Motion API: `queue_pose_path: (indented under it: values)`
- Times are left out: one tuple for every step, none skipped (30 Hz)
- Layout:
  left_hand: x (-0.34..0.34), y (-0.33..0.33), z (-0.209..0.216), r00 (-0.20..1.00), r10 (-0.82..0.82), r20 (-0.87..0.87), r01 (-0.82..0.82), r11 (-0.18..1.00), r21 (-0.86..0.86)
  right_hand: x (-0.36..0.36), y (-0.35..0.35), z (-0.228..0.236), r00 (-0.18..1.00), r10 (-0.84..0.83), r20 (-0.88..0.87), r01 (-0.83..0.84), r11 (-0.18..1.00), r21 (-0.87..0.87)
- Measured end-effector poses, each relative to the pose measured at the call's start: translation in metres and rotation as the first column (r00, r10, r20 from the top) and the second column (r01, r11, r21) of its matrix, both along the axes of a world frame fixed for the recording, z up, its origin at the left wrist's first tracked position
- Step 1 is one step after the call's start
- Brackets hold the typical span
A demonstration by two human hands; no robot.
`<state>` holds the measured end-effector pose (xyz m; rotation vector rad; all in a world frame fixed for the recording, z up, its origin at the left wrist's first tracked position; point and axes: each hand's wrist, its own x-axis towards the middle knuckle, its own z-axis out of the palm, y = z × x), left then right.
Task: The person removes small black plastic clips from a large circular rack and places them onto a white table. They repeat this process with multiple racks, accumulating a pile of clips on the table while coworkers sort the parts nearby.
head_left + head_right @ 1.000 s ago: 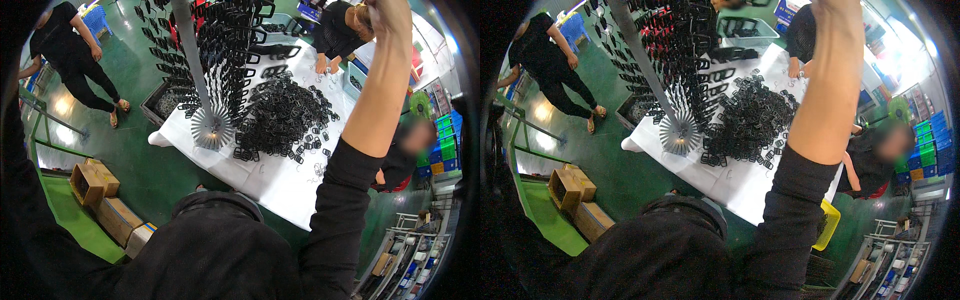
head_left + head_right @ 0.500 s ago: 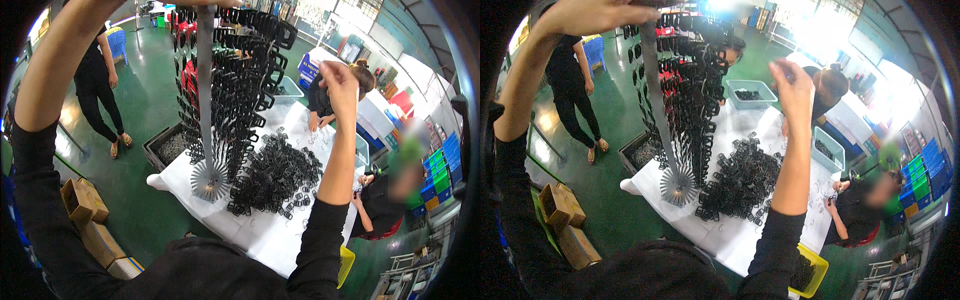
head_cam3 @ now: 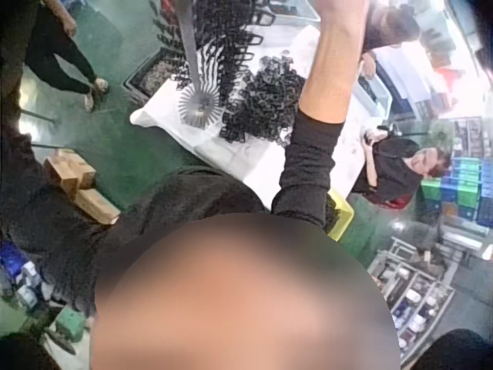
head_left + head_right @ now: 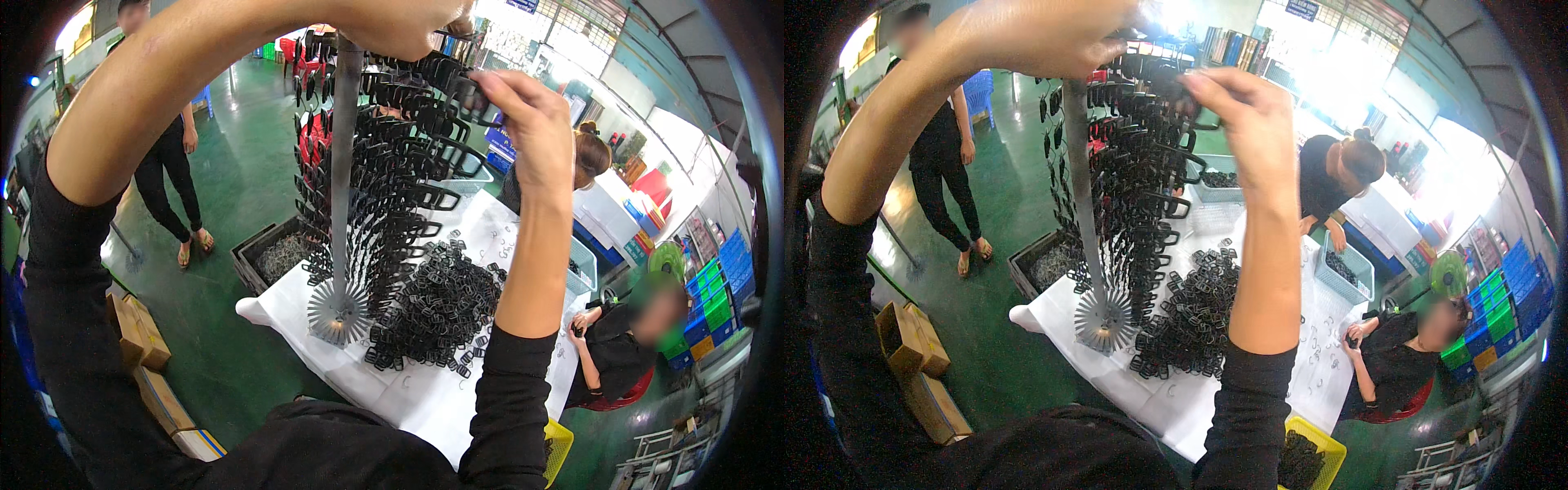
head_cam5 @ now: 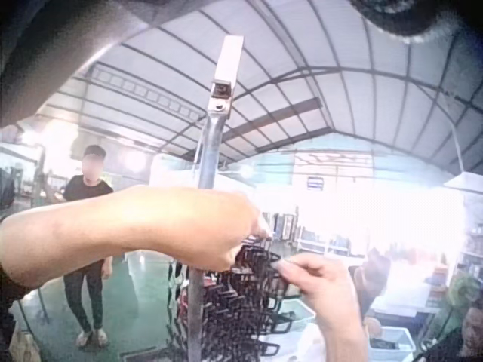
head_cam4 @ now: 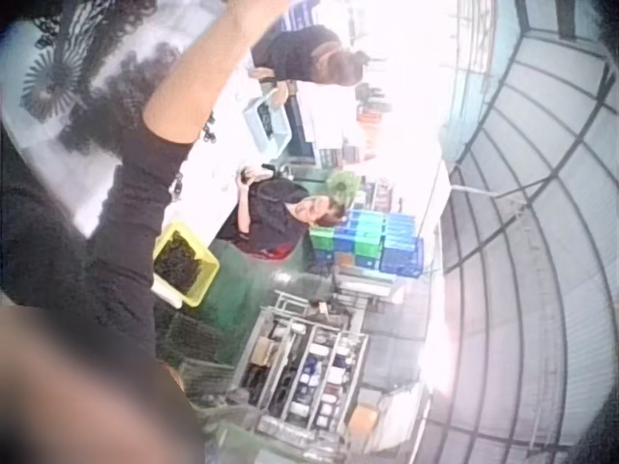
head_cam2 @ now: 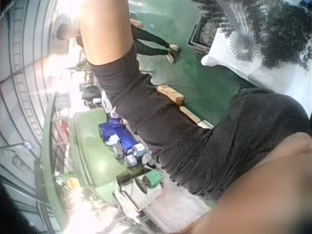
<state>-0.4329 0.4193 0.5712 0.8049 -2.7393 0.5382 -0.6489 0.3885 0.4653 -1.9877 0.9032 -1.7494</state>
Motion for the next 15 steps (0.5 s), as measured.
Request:
queue_pose_path:
  values:
    - [0.009,-0.006,0.000,0.996,-0.088,0.009,0.088,0.996,-0.001,-0.016,0.002,0.000,1.000,-0.003,0.018,0.001,0.998,0.066]
    - [0.010,-0.010,-0.001,0.992,-0.125,-0.014,0.126,0.991,0.039,-0.033,0.004,-0.001,0.999,-0.007,0.036,0.002,0.991,0.132]
    - [0.013,-0.018,0.001,0.988,-0.156,-0.003,0.156,0.988,0.005,-0.048,0.002,-0.005,0.996,-0.071,0.056,0.059,0.980,0.191]
    - [0.015,-0.022,0.000,0.983,-0.186,0.007,0.186,0.982,-0.029,-0.061,-0.003,-0.011,0.990,-0.110,0.086,0.102,0.990,0.098]
    - [0.016,-0.028,0.003,0.977,-0.214,0.019,0.215,0.975,-0.063,-0.084,0.002,-0.011,0.986,-0.166,0.011,0.163,0.976,0.148]
    - [0.017,-0.031,0.001,0.954,-0.300,0.015,0.299,0.941,-0.157,-0.100,0.001,-0.016,0.961,-0.274,0.020,0.267,0.947,0.178]
    - [0.022,-0.032,0.004,0.956,-0.292,0.019,0.292,0.953,-0.084,-0.114,-0.002,-0.022,0.969,-0.246,0.019,0.241,0.960,0.142]
    - [0.025,-0.027,0.009,0.959,-0.282,0.022,0.282,0.959,-0.010,-0.126,-0.007,-0.029,0.932,-0.360,-0.035,0.361,0.920,0.153]
    - [0.031,-0.021,0.010,0.963,-0.269,0.024,0.267,0.962,0.061,-0.135,-0.011,-0.036,0.913,-0.397,-0.096,0.406,0.905,0.126]
    - [0.028,-0.020,0.014,0.984,-0.169,0.047,0.158,0.970,0.184,-0.142,-0.013,-0.042,0.865,-0.480,-0.147,0.500,0.853,0.152]
    - [0.032,-0.018,0.013,0.986,-0.164,0.029,0.156,0.970,0.188,-0.145,-0.014,-0.048,0.786,-0.554,-0.273,0.606,0.777,0.168]
    - [0.031,-0.016,0.010,0.987,-0.158,0.011,0.153,0.969,0.192,-0.144,-0.014,-0.051,0.634,-0.629,-0.449,0.733,0.674,0.090]
    - [0.031,-0.013,0.011,0.988,-0.153,-0.007,0.151,0.969,0.196,-0.139,-0.012,-0.052,0.387,-0.694,-0.607,0.887,0.460,0.040]
    - [0.028,-0.011,0.006,0.988,-0.156,-0.015,0.157,0.985,0.066,-0.130,-0.012,-0.051,0.451,-0.742,-0.496,0.826,0.557,-0.083]
    - [0.025,-0.009,0.006,0.983,-0.185,-0.020,0.185,0.983,0.016,-0.117,-0.012,-0.046,0.485,-0.779,-0.396,0.796,0.581,-0.169]
